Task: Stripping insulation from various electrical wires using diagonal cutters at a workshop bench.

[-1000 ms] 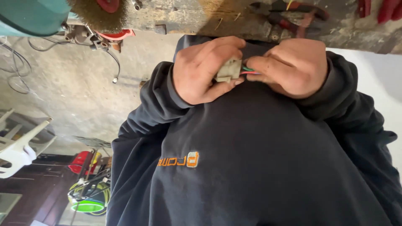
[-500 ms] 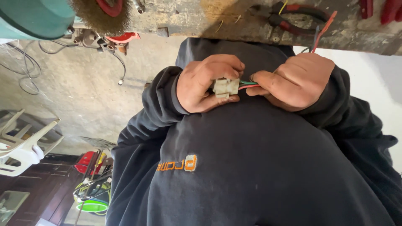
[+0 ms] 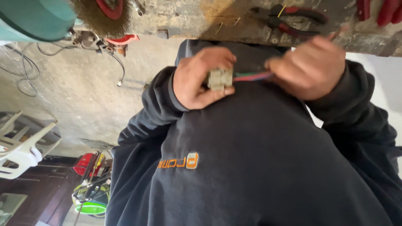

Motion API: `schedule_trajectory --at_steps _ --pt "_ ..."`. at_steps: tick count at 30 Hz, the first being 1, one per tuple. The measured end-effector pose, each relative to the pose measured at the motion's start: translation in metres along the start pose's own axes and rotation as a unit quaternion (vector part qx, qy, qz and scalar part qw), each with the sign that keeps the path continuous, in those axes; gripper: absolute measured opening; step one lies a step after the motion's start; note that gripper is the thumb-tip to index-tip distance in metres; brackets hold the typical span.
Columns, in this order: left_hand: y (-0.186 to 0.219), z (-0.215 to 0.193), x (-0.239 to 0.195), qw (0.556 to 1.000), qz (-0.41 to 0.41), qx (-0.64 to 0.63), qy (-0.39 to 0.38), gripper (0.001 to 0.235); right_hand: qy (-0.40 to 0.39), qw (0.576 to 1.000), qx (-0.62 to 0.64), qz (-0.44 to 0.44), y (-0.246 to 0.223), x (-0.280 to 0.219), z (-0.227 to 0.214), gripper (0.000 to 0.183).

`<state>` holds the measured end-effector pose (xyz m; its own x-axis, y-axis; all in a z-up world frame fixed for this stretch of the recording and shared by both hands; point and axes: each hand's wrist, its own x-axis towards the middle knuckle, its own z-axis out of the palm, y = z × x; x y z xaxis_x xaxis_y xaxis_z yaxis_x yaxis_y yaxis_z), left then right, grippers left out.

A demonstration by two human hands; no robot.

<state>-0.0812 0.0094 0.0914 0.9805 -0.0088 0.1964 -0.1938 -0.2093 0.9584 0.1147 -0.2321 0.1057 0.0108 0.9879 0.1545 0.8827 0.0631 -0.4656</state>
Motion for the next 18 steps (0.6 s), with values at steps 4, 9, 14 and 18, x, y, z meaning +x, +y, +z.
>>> schedule_trajectory --at_steps 4,9,14,18 --pt "-0.007 0.005 -0.003 0.995 -0.100 -0.020 0.015 0.043 0.011 0.999 -0.041 0.022 -0.009 0.057 -0.017 0.031" --pt "0.000 0.008 0.006 0.997 -0.064 0.035 -0.005 0.049 0.002 0.983 0.172 0.065 -0.017 0.045 0.012 0.023" --pt "0.028 -0.007 0.026 0.973 -0.044 0.221 -0.053 0.043 -0.059 0.973 0.211 0.068 -0.021 0.047 0.004 0.020" --pt "0.022 -0.003 0.024 0.975 0.031 0.209 -0.065 0.038 -0.082 0.977 0.197 0.029 -0.018 0.048 -0.009 0.026"
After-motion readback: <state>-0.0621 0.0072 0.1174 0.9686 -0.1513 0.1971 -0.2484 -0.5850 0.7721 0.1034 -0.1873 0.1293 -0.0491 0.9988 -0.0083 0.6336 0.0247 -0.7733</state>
